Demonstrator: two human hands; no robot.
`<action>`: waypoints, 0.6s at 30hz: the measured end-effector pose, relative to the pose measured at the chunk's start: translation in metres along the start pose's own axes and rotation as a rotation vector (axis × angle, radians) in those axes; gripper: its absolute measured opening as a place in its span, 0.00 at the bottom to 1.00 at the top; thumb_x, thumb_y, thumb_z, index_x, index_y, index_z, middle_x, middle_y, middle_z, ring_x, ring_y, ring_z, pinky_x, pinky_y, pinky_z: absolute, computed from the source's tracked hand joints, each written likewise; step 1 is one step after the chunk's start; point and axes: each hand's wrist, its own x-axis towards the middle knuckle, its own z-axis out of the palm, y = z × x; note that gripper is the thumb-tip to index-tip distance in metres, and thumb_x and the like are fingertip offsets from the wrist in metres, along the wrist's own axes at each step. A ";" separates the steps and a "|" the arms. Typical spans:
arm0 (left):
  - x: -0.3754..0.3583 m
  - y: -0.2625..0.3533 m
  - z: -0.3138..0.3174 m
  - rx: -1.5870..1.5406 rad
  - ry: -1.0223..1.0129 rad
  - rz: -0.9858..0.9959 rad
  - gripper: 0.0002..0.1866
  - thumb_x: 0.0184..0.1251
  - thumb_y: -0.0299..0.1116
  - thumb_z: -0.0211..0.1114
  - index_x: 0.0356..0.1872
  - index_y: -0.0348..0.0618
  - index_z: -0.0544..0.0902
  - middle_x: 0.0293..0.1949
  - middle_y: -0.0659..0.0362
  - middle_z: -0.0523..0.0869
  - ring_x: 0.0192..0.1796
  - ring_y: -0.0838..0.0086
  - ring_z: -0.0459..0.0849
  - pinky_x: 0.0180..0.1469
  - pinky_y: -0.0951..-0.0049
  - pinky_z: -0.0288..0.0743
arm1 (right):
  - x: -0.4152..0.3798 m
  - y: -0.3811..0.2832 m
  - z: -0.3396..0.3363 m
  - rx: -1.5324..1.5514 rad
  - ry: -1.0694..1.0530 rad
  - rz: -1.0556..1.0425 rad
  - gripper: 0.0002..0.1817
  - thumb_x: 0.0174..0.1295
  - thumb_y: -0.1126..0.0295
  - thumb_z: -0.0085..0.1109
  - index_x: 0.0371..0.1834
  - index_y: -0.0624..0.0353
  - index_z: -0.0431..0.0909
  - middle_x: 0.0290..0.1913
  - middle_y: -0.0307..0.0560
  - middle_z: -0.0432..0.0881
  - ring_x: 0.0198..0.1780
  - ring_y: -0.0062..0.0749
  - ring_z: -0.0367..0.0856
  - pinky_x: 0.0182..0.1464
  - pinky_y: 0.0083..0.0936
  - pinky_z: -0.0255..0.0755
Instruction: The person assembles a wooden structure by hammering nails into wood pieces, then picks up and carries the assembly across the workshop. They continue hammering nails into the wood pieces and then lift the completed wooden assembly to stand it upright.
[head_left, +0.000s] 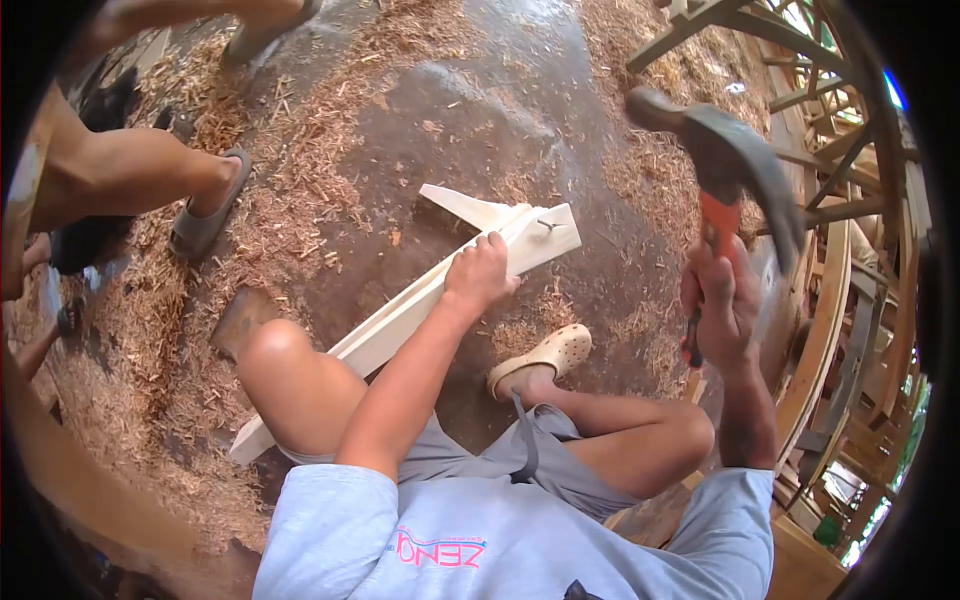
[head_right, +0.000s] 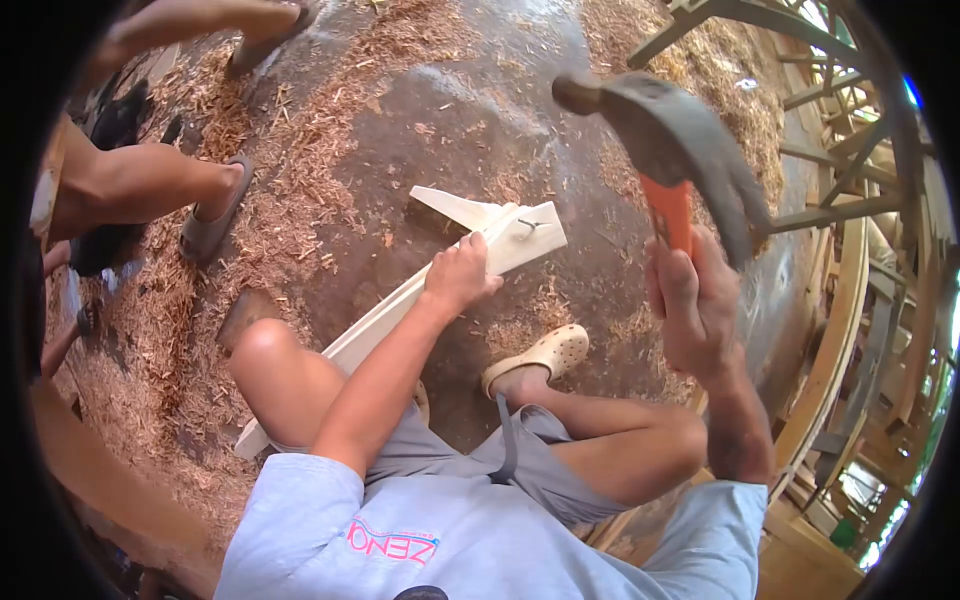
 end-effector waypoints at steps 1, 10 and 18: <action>-0.001 -0.001 0.001 -0.001 0.004 -0.004 0.32 0.48 0.45 0.78 0.45 0.33 0.73 0.43 0.44 0.84 0.44 0.52 0.88 0.47 0.57 0.84 | -0.007 -0.003 0.008 0.081 0.055 -0.004 0.23 0.75 0.50 0.46 0.46 0.63 0.74 0.21 0.33 0.70 0.23 0.12 0.68 0.23 0.16 0.60; 0.002 0.000 0.009 0.039 0.056 0.027 0.35 0.45 0.48 0.80 0.45 0.33 0.73 0.41 0.45 0.85 0.42 0.53 0.89 0.44 0.59 0.85 | -0.017 0.083 0.087 -0.307 -0.213 0.434 0.25 0.75 0.47 0.45 0.39 0.61 0.73 0.21 0.34 0.73 0.25 0.17 0.72 0.25 0.23 0.66; 0.004 -0.001 0.008 0.008 -0.010 -0.002 0.35 0.45 0.47 0.80 0.47 0.33 0.74 0.44 0.43 0.84 0.44 0.52 0.88 0.46 0.59 0.84 | 0.009 -0.010 0.032 0.192 0.176 0.091 0.23 0.74 0.43 0.42 0.37 0.51 0.73 0.19 0.34 0.67 0.19 0.17 0.64 0.22 0.19 0.59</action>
